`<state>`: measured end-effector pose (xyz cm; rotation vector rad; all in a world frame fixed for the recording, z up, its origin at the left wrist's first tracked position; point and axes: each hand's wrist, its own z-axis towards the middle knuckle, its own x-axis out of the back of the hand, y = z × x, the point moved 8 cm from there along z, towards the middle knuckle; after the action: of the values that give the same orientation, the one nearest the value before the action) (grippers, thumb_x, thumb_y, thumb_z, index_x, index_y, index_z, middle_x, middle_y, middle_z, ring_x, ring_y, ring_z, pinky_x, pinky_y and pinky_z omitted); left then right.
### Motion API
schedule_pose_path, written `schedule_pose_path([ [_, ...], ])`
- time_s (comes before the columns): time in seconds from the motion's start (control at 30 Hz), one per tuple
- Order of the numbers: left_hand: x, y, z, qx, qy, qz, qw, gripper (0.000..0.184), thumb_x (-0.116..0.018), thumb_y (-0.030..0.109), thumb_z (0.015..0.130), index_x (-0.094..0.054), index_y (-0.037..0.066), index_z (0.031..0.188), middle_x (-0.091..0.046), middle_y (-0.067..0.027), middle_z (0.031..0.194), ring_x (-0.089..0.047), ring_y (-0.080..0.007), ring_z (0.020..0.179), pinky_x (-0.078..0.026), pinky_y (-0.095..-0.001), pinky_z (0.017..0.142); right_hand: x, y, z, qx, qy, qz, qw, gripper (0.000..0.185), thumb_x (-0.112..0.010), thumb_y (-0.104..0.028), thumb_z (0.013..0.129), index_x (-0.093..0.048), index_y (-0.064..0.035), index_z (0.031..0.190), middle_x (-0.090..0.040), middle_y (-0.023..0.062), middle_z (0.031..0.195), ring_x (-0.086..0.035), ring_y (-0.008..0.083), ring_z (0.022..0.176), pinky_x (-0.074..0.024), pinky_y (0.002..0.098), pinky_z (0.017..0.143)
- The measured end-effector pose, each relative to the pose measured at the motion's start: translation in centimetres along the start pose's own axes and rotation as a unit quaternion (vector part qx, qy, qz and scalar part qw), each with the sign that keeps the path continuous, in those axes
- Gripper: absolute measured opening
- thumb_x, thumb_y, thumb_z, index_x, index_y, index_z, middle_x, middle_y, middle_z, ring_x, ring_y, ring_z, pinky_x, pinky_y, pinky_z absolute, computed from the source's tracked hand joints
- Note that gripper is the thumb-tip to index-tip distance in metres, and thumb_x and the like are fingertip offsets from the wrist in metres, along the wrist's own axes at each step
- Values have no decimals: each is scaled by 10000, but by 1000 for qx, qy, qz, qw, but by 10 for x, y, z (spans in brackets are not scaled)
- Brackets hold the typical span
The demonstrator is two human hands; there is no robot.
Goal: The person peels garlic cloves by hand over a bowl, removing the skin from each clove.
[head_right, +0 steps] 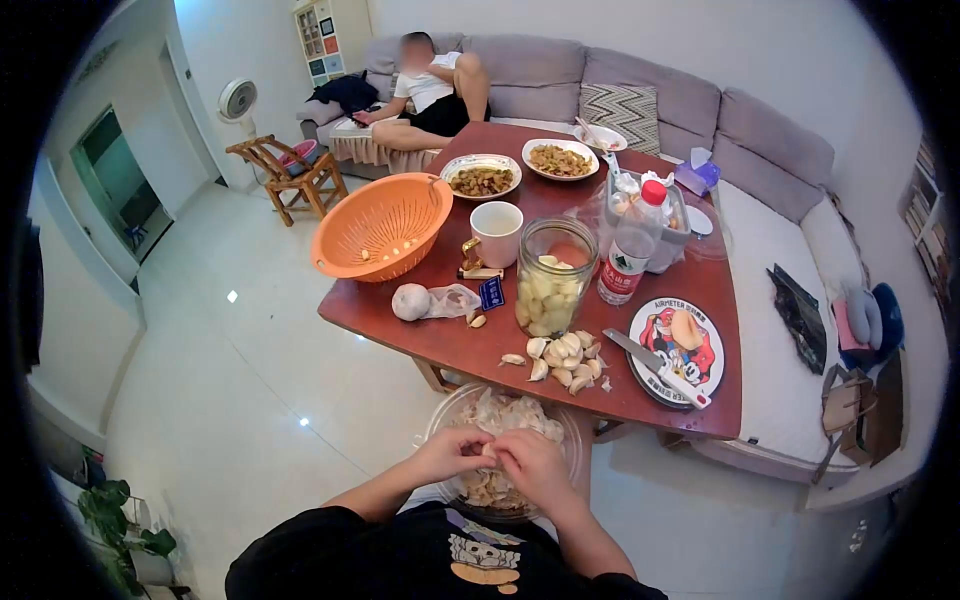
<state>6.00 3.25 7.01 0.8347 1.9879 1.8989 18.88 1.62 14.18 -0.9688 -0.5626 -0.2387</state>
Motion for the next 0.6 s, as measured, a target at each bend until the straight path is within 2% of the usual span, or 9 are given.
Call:
schedule_pose_path([
  [0.13,-4,6,2,-69,-18,90,993,298,-749,191,836,-656,17,1059,-654,-94,929,-623,-206,804,-488,-321,706,0,-3,-4,14,0,-2,1000,140,-695,-27,771,-656,-60,901,-673,100,932,-648,296,865,-518,371,751],
  [0.23,-6,20,1,-119,-28,150,981,332,-739,245,825,-649,22,1054,-644,-128,940,-618,-284,825,-488,-348,731,0,-6,-5,17,8,2,1000,136,-689,-28,776,-652,-59,903,-670,102,929,-646,298,861,-516,374,750],
  [0.3,-8,21,1,-112,-34,166,979,325,-726,263,832,-647,29,1043,-633,-129,915,-616,-292,819,-486,-358,726,0,-3,-7,11,1,7,1000,134,-685,-31,783,-637,-56,905,-661,105,913,-641,302,852,-511,377,744],
  [0.5,-15,27,-1,-100,-62,208,971,318,-719,308,838,-635,38,983,-598,-118,842,-606,-300,789,-477,-383,702,-13,15,-14,-97,-107,33,989,171,-647,-20,806,-536,-54,932,-607,128,878,-605,340,834,-477,403,712],
  [0.6,-18,23,-2,-95,-73,209,970,323,-732,319,829,-629,38,950,-594,-114,833,-603,-298,780,-477,-380,698,-15,13,-16,-73,-118,36,990,166,-616,-7,813,-519,-57,937,-588,142,862,-594,359,830,-470,414,714],
])
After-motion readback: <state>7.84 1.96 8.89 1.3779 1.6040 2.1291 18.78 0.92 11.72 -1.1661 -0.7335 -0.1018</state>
